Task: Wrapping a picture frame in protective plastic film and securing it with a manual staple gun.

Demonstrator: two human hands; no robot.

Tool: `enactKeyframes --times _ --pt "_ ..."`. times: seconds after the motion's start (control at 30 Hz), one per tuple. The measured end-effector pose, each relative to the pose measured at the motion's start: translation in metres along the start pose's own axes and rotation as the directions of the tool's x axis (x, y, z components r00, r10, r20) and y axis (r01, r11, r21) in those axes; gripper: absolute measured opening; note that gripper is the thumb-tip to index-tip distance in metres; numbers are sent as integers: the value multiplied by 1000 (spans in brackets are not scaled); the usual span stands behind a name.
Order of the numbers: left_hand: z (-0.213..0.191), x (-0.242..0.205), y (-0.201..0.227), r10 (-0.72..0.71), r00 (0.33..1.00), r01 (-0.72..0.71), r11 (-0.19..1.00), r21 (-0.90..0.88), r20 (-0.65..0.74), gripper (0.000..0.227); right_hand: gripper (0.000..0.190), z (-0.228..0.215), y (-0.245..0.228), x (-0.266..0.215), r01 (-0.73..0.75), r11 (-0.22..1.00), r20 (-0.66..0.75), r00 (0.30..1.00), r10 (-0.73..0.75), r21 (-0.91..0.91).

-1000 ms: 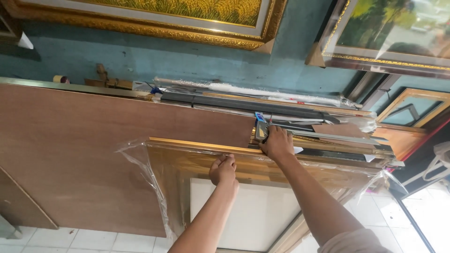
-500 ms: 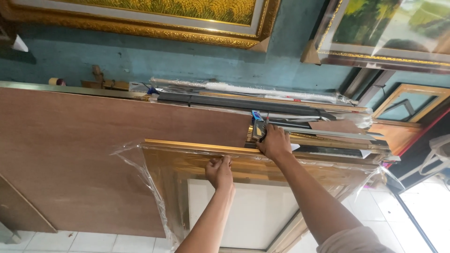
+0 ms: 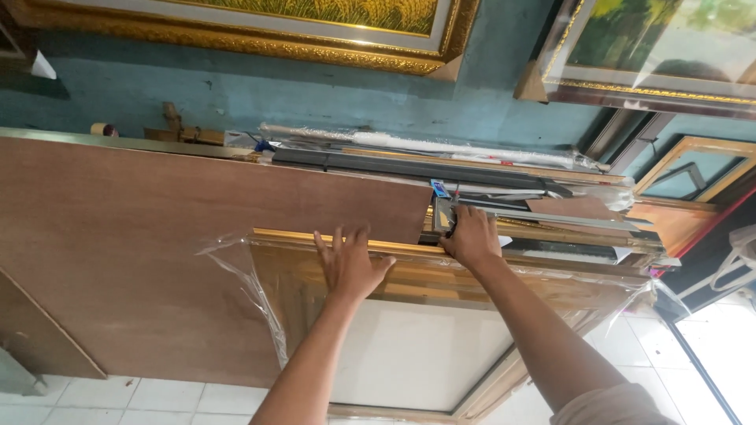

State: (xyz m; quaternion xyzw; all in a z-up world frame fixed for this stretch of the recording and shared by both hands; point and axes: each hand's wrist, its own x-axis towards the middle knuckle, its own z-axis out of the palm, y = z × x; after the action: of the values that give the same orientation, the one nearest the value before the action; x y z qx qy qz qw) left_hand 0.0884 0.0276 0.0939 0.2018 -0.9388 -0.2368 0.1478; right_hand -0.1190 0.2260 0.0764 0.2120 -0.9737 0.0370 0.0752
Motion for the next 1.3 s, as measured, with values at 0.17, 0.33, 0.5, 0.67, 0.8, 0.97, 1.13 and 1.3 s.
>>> enactKeyframes --times 0.17,0.33,0.5,0.67,0.8,0.97,1.13,1.3 --pt "1 -1 -8 48 999 -48 999 20 22 58 85 -15 -7 -21 -24 995 -224 974 44 95" --pt "12 10 -14 48 998 -48 999 17 29 55 77 -74 -57 -90 -123 957 21 992 121 262" --pt "14 17 -18 72 996 -74 997 32 56 55 64 -40 -72 -132 121 986 193 971 -142 117" --pt "22 19 -24 99 995 -100 995 27 31 56 66 -12 -71 -124 185 982 206 963 -175 -30" --pt "27 22 -25 95 995 -95 995 0 18 56 69 -13 -76 -123 212 974 204 960 -192 -80" --pt "30 20 -28 118 993 -118 993 4 11 55 68 -2 -68 -122 247 964 159 960 -231 -92" --pt "28 14 -27 127 992 -127 992 -12 5 52 75 6 -55 -113 298 950 153 947 -282 -89" --pt "28 11 -26 126 992 -127 991 -47 -13 52 67 20 -35 -102 415 890 41 909 -415 -190"
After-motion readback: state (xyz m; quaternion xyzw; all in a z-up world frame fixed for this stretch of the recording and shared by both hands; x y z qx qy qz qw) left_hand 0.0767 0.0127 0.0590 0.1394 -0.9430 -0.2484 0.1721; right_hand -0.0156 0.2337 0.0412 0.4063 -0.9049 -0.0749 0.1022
